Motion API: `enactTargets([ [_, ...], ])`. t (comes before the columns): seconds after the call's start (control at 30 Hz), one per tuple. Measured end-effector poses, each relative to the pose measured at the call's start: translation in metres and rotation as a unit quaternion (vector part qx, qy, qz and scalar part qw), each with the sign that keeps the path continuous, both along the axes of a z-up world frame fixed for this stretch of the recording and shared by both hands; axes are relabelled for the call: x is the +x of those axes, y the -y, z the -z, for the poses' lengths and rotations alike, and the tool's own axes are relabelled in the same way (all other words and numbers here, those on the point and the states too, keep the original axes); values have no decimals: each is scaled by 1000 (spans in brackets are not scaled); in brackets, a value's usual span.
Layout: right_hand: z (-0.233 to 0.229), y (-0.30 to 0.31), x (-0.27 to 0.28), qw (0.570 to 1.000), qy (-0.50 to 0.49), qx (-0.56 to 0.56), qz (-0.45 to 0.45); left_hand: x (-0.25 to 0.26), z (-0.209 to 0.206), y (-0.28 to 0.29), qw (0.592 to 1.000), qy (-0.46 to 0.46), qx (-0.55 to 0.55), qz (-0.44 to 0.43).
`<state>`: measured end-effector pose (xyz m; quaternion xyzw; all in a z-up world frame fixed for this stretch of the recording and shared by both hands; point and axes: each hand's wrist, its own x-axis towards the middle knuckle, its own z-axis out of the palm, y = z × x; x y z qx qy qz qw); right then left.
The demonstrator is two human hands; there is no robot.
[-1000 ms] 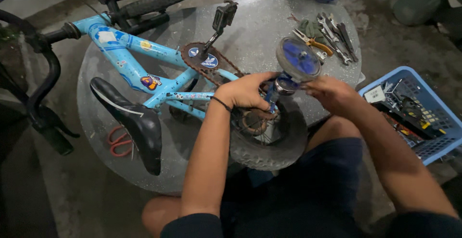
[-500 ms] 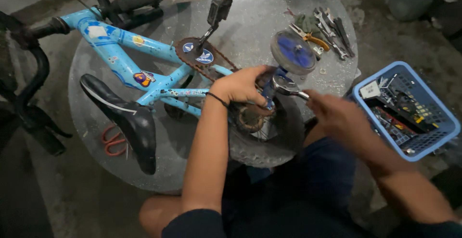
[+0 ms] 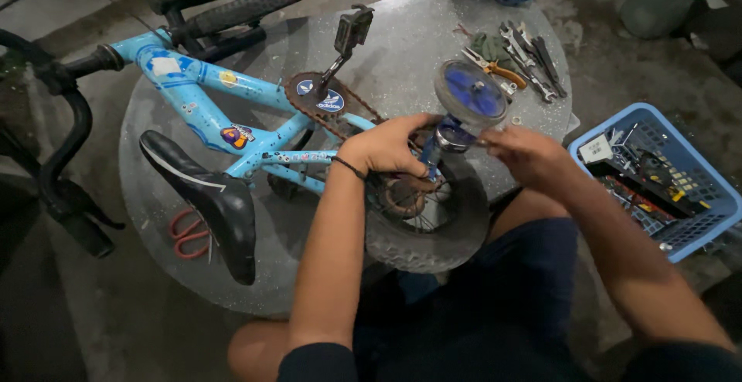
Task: The person attaches training wheels to a light blue bicycle using a ratchet wrench. They position the wheels, insert bolts, and tighten them to secure the wheels to the frame.
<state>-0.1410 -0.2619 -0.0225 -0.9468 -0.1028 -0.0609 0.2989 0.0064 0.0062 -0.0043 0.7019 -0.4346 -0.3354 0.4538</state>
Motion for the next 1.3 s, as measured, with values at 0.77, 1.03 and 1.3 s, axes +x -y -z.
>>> enactTargets([
  [0.77,-65,-89,-79,943,58,-309,109,6,8,1,1000,-18,9,-2],
  [1.03,-7,-26,-29,994,68,-77,44,-1,-1,0,998,-57,34,-17],
  [1.3,72,28,58,985,133,-12,-107,-3,-10,1,999,-22,40,-11],
])
